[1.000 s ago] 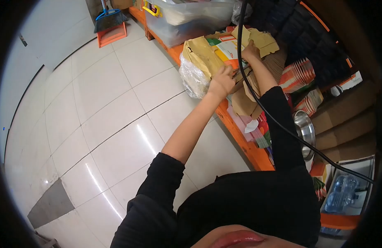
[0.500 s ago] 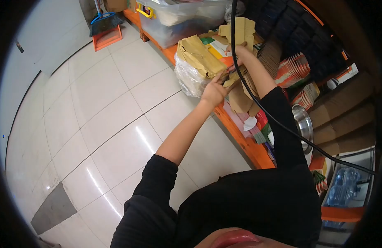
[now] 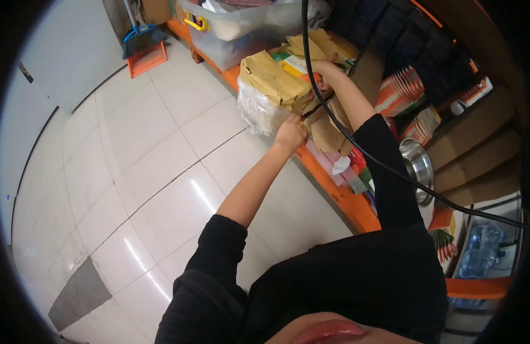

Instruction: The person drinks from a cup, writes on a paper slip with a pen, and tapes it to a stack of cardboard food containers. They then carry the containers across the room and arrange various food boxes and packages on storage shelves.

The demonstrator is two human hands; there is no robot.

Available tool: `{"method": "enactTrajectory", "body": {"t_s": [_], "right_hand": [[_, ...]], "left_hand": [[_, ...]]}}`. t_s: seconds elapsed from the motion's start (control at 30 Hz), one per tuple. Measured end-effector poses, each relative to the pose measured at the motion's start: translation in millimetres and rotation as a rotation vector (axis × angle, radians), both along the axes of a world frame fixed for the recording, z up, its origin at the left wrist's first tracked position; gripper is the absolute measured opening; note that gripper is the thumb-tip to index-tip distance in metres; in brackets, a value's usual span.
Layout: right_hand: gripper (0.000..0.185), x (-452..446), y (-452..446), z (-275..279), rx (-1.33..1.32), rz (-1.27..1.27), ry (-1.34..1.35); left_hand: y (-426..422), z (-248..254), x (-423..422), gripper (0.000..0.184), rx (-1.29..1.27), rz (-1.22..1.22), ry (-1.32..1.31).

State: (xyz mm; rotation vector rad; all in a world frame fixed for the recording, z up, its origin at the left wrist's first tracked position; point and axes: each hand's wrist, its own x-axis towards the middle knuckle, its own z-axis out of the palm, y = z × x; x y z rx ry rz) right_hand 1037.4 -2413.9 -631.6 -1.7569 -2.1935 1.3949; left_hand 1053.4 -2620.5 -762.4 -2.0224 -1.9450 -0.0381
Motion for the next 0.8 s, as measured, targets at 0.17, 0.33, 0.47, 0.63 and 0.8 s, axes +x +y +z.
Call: {"method": "enactTrajectory", "body": {"t_s": [0.17,0.33,0.47,0.63,0.8], "right_hand": [[0.024,12.3,-18.8,18.1,-0.411,-0.602,0.68],[0.028,5.7,-25.5,-1.7,-0.567,-0.687,1.014],[0.026,-15.3,-21.3,-45.2,-0.568,-0.318,1.134],[0.028,-30.8,-5.5,-44.7,-0.574,-0.237,1.057],[0.032,29.0,-19.9,58.7,-0.329,0.014,0.926]], "left_hand": [[1.8,-5.6,-1.2,0.027,0.021,0.023,-0.026],[2.7,-1.4,0.2,0.028,0.001,0.012,-0.015],[-0.4,5.2,2.4,0.029,-0.075,0.012,-0.057],[3.5,-15.6,1.2,0.027,0.089,0.021,-0.019],[-15.7,-30.2,3.4,0.023,0.11,-0.046,-0.294]]}}
